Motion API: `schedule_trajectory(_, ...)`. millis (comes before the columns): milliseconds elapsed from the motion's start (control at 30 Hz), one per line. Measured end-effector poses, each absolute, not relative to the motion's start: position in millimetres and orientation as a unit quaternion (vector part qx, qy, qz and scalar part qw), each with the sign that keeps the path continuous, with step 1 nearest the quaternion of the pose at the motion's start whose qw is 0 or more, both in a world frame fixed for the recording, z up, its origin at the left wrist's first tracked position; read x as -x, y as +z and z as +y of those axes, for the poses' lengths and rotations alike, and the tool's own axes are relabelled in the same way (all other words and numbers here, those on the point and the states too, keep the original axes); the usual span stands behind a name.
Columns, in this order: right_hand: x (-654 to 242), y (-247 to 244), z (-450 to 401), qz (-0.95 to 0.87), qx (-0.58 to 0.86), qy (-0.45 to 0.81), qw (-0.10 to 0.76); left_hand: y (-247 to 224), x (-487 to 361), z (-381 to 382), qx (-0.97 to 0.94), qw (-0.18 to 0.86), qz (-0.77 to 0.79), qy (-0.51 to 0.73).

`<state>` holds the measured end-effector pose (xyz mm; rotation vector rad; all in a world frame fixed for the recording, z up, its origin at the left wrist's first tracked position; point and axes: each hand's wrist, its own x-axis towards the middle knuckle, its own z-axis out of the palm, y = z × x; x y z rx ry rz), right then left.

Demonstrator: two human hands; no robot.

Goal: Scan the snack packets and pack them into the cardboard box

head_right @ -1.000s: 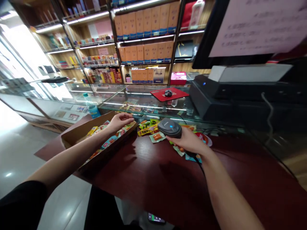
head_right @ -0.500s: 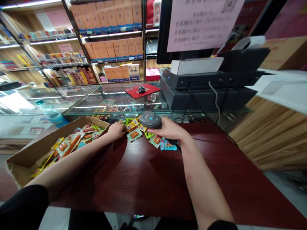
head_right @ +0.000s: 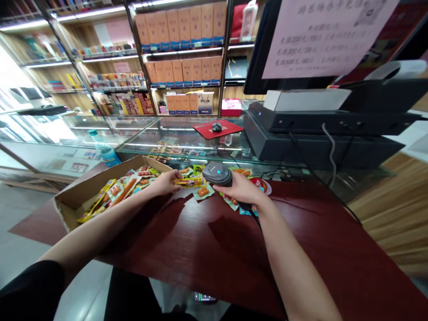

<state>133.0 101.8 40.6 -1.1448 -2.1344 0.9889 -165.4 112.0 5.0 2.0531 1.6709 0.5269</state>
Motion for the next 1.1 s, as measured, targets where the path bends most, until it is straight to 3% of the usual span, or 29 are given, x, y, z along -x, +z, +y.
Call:
schedule_trajectory(167, -125.5, 36.7, 98.6, -0.774, 0.426, 0.411, 0.225, 43.1, 199.5, 107.1, -0.640, 0.455, 0.533, 0.316)
schedule_trajectory(267, -124.5, 37.6, 95.4, -0.782, 0.408, 0.423, 0.207, 60.2, 218.1, 106.8, -0.610, 0.520, 0.508, 0.316)
schedule_trajectory(400, -119.6, 40.2, 91.0, -0.799, 0.401, 0.402, 0.196, 62.5, 236.7, 111.8, -0.568, 0.550, 0.507, 0.344)
schedule_trajectory(600, -105.9, 31.0, 92.4, -0.819, 0.363, 0.364, 0.255, 55.7, 245.5, 118.3, -0.508, 0.581, 0.516, 0.371)
schedule_trajectory(1100, -101.3, 20.6, 94.2, -0.823, 0.374, 0.342, 0.255, 50.1, 251.9, 121.8, -0.528, 0.594, 0.499, 0.344)
